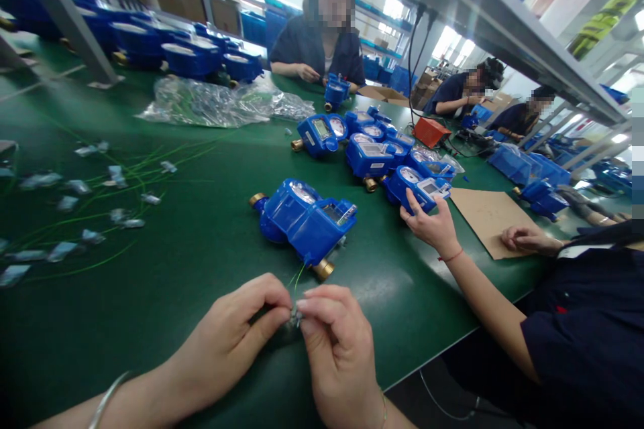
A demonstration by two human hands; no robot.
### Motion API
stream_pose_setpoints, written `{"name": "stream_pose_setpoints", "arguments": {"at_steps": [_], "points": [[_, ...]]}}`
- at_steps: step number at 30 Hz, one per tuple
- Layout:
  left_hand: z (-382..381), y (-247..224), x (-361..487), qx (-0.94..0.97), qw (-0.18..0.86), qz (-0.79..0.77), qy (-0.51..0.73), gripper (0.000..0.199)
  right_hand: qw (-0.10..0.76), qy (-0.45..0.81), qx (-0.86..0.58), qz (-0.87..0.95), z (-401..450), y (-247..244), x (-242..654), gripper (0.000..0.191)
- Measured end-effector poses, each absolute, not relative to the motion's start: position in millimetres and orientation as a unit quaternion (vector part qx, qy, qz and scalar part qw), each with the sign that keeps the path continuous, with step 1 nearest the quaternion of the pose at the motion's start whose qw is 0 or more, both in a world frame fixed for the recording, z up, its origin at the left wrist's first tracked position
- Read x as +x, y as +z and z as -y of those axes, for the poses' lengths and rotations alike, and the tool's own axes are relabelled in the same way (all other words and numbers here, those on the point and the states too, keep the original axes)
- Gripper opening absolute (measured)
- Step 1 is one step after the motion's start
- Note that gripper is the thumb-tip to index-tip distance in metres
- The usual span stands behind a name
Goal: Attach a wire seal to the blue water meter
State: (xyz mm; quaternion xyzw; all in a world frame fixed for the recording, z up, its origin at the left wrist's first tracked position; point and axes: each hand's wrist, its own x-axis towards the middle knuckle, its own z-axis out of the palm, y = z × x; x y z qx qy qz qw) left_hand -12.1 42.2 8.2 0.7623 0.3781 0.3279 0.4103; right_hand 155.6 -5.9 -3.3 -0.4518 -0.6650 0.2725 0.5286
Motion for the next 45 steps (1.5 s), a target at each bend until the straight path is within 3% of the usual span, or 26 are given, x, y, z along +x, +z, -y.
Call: {"name": "stream_pose_setpoints", "arguments": {"at_steps": [3, 8, 13, 16, 26, 36, 42, 45], "points": [[-44.2, 8.9, -9.7, 0.637, 0.568, -0.365, 0.371, 0.008, 0.542, 0.261, -0.449, 0.661, 2.9, -3.7, 156.1, 0.027], [-47.9, 12.2, -10.7, 0.512, 0.72, -0.29, 0.367, 0.051, 0.547, 0.299, -0.429, 0.654, -2.8, -1.0, 158.7, 0.028], [-52.9, 19.2, -12.2, 0.496, 0.755, -0.298, 0.308, 0.029, 0.563, 0.4, -0.388, 0.611, 0.8, 0.5, 152.5, 0.034], [-53.8, 21.2, -12.7, 0.497, 0.754, -0.309, 0.298, 0.021, 0.572, 0.405, -0.364, 0.613, 2.2, -4.4, 148.0, 0.037], [-54.4, 23.0, -19.2, 0.507, 0.765, -0.26, 0.299, 0.022, 0.561, 0.218, -0.425, 0.676, -4.9, 4.5, 148.7, 0.029], [-49.7, 19.4, -12.3, 0.494, 0.733, -0.316, 0.345, 0.015, 0.488, 0.023, -0.429, 0.76, -3.9, -6.7, 144.3, 0.032], [-44.6, 21.0, -14.4, 0.638, 0.565, -0.383, 0.357, 0.008, 0.443, -0.056, -0.439, 0.779, -3.7, -2.5, 145.2, 0.021], [-42.5, 20.8, -15.3, 0.704, 0.482, -0.378, 0.359, 0.009, 0.457, 0.079, -0.463, 0.755, -2.8, 2.8, 143.1, 0.011]]}}
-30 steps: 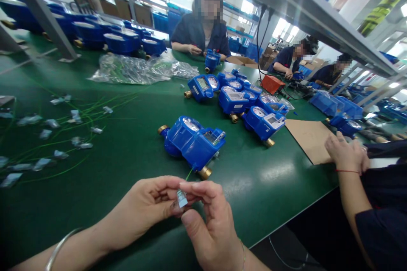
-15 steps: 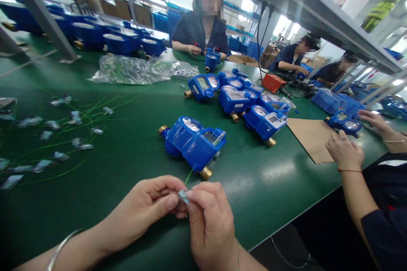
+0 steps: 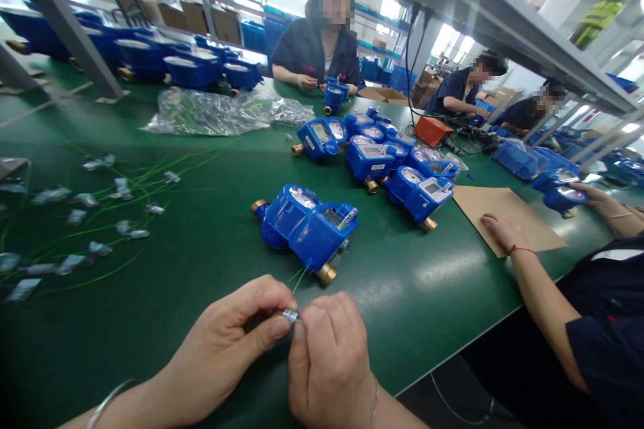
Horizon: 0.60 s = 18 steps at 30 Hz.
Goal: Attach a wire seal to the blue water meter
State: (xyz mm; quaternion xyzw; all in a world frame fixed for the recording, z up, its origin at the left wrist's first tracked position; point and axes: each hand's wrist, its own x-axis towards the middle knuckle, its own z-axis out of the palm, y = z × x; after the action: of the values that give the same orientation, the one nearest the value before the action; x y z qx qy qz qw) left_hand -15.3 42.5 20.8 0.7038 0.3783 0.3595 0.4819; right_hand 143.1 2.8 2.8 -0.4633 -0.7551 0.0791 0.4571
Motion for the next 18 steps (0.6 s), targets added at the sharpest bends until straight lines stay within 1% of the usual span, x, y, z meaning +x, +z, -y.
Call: {"name": "stream_pose_setpoints", "arguments": {"at_steps": [2, 4, 5, 6, 7, 8, 11, 14, 17, 18], "points": [[-41.9, 20.0, -15.5, 0.731, 0.454, -0.36, 0.361, 0.009, 0.473, 0.308, -0.487, 0.667, -3.3, 6.1, 140.2, 0.017], [-41.8, 17.9, -16.0, 0.757, 0.416, -0.346, 0.366, 0.01, 0.469, 0.552, -0.461, 0.513, -4.3, 8.4, 137.4, 0.025], [-41.9, 16.4, -16.4, 0.77, 0.394, -0.342, 0.367, 0.011, 0.464, 0.629, -0.439, 0.444, -4.6, 9.1, 136.5, 0.026], [-42.0, 14.7, -17.0, 0.779, 0.373, -0.343, 0.369, 0.012, 0.461, 0.664, -0.425, 0.408, -4.7, 9.6, 136.2, 0.026], [-42.1, 13.0, -17.8, 0.784, 0.356, -0.347, 0.372, 0.013, 0.46, 0.662, -0.428, 0.409, -4.5, 9.8, 136.6, 0.027], [-42.2, 11.5, -18.5, 0.784, 0.345, -0.353, 0.377, 0.014, 0.462, 0.624, -0.447, 0.444, -3.8, 9.9, 137.7, 0.028], [-42.2, 10.8, -20.3, 0.769, 0.331, -0.381, 0.393, 0.018, 0.453, 0.41, -0.5, 0.614, -0.5, 8.8, 144.3, 0.024], [-41.0, 16.6, -20.0, 0.755, 0.368, -0.401, 0.365, 0.018, 0.422, 0.238, -0.487, 0.726, 1.8, 5.2, 151.4, 0.017], [-38.6, 23.1, -16.6, 0.759, 0.43, -0.409, 0.268, 0.04, 0.372, 0.142, -0.47, 0.788, 2.2, -1.2, 154.5, 0.016], [-37.6, 24.2, -14.9, 0.763, 0.437, -0.411, 0.24, 0.044, 0.355, 0.114, -0.465, 0.803, 2.4, -3.8, 154.6, 0.016]]}}
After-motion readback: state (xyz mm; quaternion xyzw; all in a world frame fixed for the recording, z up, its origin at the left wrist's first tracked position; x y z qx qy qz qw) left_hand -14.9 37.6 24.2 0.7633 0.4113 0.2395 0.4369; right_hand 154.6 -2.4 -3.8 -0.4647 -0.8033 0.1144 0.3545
